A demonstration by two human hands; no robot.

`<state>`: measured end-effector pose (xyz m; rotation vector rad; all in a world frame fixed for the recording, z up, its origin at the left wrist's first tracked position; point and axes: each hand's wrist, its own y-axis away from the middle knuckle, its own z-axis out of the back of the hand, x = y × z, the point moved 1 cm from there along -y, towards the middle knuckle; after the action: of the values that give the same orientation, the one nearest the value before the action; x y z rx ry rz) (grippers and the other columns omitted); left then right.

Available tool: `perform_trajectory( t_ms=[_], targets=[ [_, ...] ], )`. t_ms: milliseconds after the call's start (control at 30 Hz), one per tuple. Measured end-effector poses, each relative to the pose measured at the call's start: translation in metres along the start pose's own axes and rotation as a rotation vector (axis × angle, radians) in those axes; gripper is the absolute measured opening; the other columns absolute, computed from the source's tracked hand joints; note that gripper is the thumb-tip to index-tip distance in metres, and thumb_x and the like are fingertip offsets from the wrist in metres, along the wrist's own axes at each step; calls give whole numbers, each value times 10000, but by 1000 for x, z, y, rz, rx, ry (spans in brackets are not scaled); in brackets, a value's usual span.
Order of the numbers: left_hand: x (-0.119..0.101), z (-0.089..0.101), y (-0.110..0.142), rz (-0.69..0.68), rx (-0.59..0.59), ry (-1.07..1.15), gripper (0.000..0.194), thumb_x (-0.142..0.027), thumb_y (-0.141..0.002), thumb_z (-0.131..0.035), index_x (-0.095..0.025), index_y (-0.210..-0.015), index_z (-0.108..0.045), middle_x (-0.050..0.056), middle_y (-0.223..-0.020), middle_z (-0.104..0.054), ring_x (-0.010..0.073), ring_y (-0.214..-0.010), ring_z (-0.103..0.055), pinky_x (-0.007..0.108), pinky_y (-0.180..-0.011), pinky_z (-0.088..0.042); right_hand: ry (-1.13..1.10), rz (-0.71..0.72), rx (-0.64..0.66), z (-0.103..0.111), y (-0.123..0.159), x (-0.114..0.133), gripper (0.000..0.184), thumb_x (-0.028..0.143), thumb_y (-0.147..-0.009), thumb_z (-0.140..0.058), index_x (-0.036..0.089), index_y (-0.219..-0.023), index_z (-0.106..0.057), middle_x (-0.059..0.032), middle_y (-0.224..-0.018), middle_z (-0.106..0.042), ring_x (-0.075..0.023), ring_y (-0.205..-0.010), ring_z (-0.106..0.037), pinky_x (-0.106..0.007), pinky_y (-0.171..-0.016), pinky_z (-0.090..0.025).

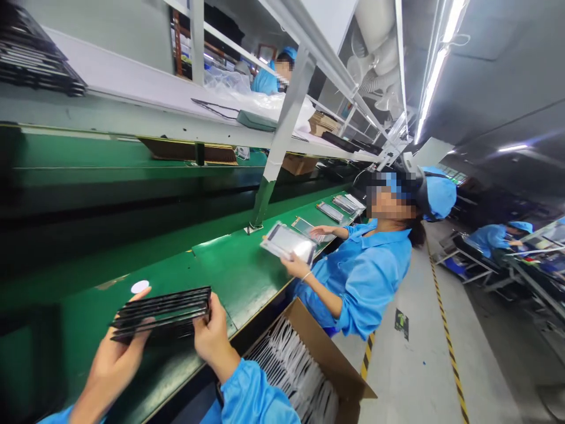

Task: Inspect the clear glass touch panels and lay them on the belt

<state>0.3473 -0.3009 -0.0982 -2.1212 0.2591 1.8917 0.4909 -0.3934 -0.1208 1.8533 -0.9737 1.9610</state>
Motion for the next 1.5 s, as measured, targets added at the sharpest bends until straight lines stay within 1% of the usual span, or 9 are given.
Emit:
perform_trajectory(
  t_ms=[167, 500, 600, 700, 800, 967, 1100, 1300, 1500],
  targets=[
    [-7, -10, 7, -62, 106, -5, 622, -496, -863, -806, -274, -1416, -627, 93, -1242, -754, 324, -1209, -668, 465, -1121, -480, -47, 14, -39, 4, 3, -3, 488, 387, -900, -720, 223, -1355, -647, -89, -1180, -758, -251, -1072, -728, -397, -1026, -580],
    [7, -22, -12, 8, -52, 23, 652, -680, -729, -839, -202, -1153, -710, 151, -1322, -741, 372, -1321, -633, 519, -1199, -429, -89, -95, -55, -2, -15, -7, 458, 508, -872, -762, 198, -1199, -680, -114, -1168, -792, -283, -1127, -732, -441, -1052, -563],
    [16, -24, -12, 29, -77, 3, 605, -701, -716, -829, -210, -1045, -701, 137, -1174, -772, 377, -1222, -669, 525, -1121, -487, -63, -146, -95, -4, -16, -10, 519, 598, -826, -792, 204, -1145, -682, -114, -1119, -795, -287, -1082, -738, -435, -1003, -581],
    [16, -26, -13, 60, -62, -26, 490, -639, -809, -774, -211, -1038, -706, 89, -963, -768, 298, -952, -725, 438, -937, -572, -34, -254, -85, -6, -25, -13, 518, 712, -877, -681, 206, -986, -682, -46, -737, -745, -223, -670, -713, -355, -682, -609],
    [12, -26, -16, 138, 4, -35, 474, -559, -900, -690, -186, -1193, -685, 31, -799, -721, 171, -549, -615, 322, -600, -551, -12, -399, 2, -6, -39, -14, 588, 753, -893, -599, 183, -1012, -676, 55, -474, -587, -148, -344, -525, -245, -380, -421],
    [7, -22, -14, 258, 32, 18, 610, -516, -947, -595, -198, -1456, -486, 75, -1042, -734, 110, -522, -608, 209, -407, -446, 19, -550, 126, -5, -48, -10, 615, 717, -827, -651, 156, -1078, -674, 62, -430, -583, -154, -290, -546, -187, -300, -318],
    [4, -19, -2, 280, -1, 48, 596, -508, -962, -570, -200, -1463, -473, 66, -1018, -727, 93, -502, -582, 180, -373, -401, 24, -541, 159, -7, -36, -2, 717, 683, -794, -687, 127, -1242, -622, 61, -506, -613, -145, -327, -556, -180, -310, -317],
    [-8, 3, 13, 282, -67, 92, 582, -530, -973, -553, -203, -1453, -513, 68, -993, -734, 82, -458, -564, 171, -340, -354, 60, -268, 152, -13, -12, 8, 711, 512, -898, -658, 262, -1537, -476, -77, -1215, -633, -144, -697, -692, -240, -462, -528],
    [-30, 46, 27, 242, -156, 107, 607, -490, -965, -591, -208, -1496, -505, 100, -1062, -727, 113, -563, -639, 168, -358, -364, 7, -225, 247, -52, 1, 16, 579, 529, -945, -630, 238, -1445, -595, -59, -1074, -661, -153, -658, -660, -252, -455, -525]
  ],
)
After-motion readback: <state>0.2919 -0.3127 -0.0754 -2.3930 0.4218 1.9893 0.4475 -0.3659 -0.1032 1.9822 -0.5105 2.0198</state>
